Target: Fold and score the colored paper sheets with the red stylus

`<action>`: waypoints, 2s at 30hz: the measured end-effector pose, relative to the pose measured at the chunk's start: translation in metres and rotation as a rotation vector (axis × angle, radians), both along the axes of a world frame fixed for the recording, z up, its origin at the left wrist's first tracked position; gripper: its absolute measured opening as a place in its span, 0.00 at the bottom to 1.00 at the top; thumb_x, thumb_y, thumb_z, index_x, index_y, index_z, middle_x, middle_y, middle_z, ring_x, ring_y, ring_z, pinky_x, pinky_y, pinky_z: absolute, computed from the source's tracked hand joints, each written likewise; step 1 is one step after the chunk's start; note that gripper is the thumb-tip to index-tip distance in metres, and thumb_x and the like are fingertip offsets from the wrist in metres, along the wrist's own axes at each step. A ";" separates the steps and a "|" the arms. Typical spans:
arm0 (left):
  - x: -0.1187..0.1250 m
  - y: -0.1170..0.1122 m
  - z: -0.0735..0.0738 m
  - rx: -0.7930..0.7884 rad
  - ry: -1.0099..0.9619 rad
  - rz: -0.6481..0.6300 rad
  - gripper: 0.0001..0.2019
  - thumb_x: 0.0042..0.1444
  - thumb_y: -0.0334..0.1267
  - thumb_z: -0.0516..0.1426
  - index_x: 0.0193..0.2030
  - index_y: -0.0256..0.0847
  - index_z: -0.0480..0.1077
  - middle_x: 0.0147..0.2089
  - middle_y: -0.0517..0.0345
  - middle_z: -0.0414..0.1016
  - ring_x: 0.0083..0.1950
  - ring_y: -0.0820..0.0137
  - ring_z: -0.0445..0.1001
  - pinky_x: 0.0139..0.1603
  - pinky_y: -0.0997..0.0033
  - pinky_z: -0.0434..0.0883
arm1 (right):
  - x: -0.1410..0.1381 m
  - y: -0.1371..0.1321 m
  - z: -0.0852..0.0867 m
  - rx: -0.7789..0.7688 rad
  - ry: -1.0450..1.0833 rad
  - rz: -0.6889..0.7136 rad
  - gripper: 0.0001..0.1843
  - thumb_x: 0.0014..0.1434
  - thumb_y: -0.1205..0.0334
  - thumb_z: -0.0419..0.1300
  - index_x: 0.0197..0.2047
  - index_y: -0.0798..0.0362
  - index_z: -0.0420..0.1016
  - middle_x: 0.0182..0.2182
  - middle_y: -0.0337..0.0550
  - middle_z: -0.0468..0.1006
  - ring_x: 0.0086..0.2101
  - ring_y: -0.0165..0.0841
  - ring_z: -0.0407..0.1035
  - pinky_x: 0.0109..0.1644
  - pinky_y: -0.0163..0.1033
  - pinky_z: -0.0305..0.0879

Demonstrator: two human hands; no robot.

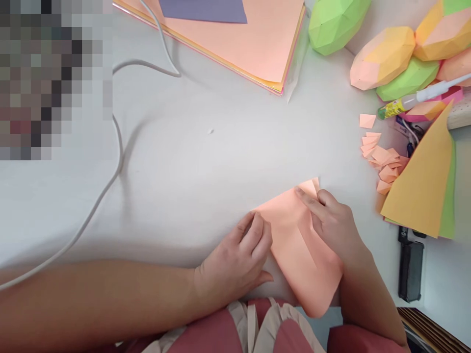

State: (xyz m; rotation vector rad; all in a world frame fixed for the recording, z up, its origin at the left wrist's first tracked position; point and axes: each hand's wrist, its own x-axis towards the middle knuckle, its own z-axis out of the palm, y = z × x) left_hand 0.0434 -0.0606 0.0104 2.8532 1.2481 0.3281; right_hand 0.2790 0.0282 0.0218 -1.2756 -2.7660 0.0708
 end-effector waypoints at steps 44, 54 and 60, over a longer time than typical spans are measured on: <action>0.002 -0.003 -0.002 0.026 -0.005 0.001 0.35 0.54 0.60 0.57 0.51 0.23 0.74 0.50 0.38 0.72 0.53 0.48 0.68 0.55 0.51 0.68 | 0.002 -0.007 -0.006 0.000 -0.122 -0.118 0.27 0.59 0.79 0.45 0.60 0.61 0.67 0.24 0.35 0.59 0.21 0.25 0.47 0.21 0.31 0.45; -0.002 0.001 0.009 0.104 0.046 0.014 0.24 0.62 0.44 0.53 0.44 0.17 0.75 0.44 0.31 0.76 0.45 0.50 0.73 0.42 0.55 0.73 | 0.002 -0.007 -0.006 0.029 -0.147 -0.119 0.30 0.56 0.80 0.44 0.59 0.62 0.67 0.24 0.36 0.60 0.21 0.25 0.45 0.21 0.32 0.44; -0.002 -0.002 0.013 0.118 0.141 0.066 0.22 0.60 0.40 0.55 0.48 0.17 0.74 0.48 0.29 0.75 0.44 0.52 0.73 0.39 0.59 0.72 | 0.001 -0.005 -0.008 0.045 -0.162 -0.124 0.29 0.55 0.80 0.45 0.58 0.63 0.70 0.23 0.36 0.60 0.20 0.25 0.44 0.21 0.32 0.44</action>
